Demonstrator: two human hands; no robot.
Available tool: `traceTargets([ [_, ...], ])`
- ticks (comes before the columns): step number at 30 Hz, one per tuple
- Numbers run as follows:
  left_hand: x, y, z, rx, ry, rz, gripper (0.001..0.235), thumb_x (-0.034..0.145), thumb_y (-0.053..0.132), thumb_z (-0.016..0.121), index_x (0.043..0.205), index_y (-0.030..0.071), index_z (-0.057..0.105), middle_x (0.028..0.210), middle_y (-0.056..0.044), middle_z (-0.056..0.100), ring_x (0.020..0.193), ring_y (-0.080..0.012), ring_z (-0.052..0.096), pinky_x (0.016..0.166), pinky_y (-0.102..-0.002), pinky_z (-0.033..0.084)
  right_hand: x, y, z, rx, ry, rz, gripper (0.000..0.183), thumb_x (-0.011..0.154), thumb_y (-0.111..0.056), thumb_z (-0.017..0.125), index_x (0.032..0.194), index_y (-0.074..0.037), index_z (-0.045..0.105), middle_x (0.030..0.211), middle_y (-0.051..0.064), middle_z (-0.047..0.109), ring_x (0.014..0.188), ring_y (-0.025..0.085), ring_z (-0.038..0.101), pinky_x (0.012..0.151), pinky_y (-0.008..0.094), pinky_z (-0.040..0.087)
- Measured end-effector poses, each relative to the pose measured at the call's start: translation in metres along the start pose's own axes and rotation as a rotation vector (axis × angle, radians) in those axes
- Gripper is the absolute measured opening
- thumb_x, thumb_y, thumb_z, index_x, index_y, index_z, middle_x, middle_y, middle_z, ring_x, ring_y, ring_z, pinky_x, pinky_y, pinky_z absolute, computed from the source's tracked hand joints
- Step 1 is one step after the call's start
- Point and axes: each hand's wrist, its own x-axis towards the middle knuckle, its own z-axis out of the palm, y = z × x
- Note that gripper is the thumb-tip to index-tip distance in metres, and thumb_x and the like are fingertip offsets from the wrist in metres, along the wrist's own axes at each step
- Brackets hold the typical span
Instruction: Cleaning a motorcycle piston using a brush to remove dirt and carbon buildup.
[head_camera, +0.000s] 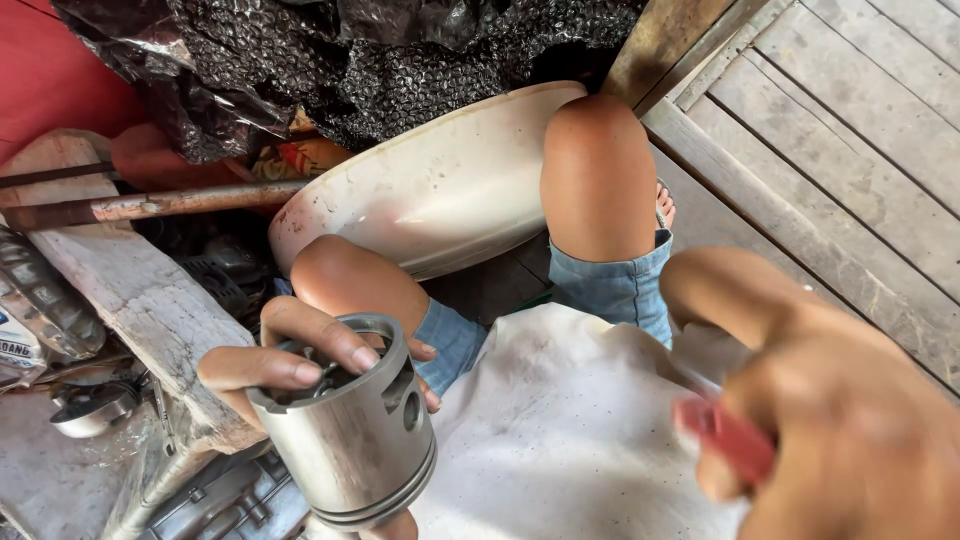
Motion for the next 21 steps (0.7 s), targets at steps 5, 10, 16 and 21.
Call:
traceTargets([
  [5, -0.001, -0.016, 0.008, 0.134, -0.027, 0.003, 0.073, 0.072, 0.04, 0.086, 0.127, 0.011, 0.047, 0.119, -0.012, 0.058, 0.1, -0.0293, 0.069, 0.098, -0.046, 0.064, 0.099, 0.087, -0.028, 0.731, -0.547, -0.434, 0.02, 0.106, -0.015, 0.052, 0.094, -0.003, 0.041, 0.069, 0.007, 0.061, 0.043, 0.015, 0.048, 0.034, 0.029, 0.032],
  [10, 0.007, -0.028, 0.017, 0.324, -0.061, -0.003, 0.096, 0.058, 0.047, 0.087, 0.135, 0.006, 0.044, 0.125, -0.016, 0.055, 0.118, -0.0318, 0.064, 0.108, -0.048, 0.057, 0.089, 0.092, 0.025, 0.241, 0.557, 0.085, 0.019, 0.097, -0.013, 0.055, 0.112, -0.005, 0.046, 0.101, 0.011, 0.057, 0.089, 0.017, 0.055, 0.084, 0.029, 0.05],
  [16, 0.014, -0.026, 0.034, 0.423, 0.009, -0.237, 0.096, 0.052, 0.036, 0.093, 0.134, 0.016, 0.048, 0.147, -0.023, 0.053, 0.139, -0.0387, 0.058, 0.121, -0.054, 0.051, 0.068, 0.117, 0.039, 0.097, 0.428, 0.021, 0.015, 0.09, 0.0, 0.073, 0.098, -0.012, 0.068, 0.102, 0.006, 0.061, 0.092, 0.016, 0.059, 0.083, 0.027, 0.048],
  [21, 0.019, -0.039, 0.034, 0.445, -0.013, -0.204, 0.094, 0.054, 0.031, 0.093, 0.135, 0.017, 0.048, 0.154, -0.028, 0.048, 0.145, -0.0432, 0.054, 0.122, -0.056, 0.051, 0.068, 0.134, 0.03, 0.076, 0.517, -0.086, 0.01, 0.088, -0.005, 0.074, 0.096, -0.012, 0.075, 0.097, 0.001, 0.064, 0.087, 0.015, 0.059, 0.087, 0.036, 0.045],
])
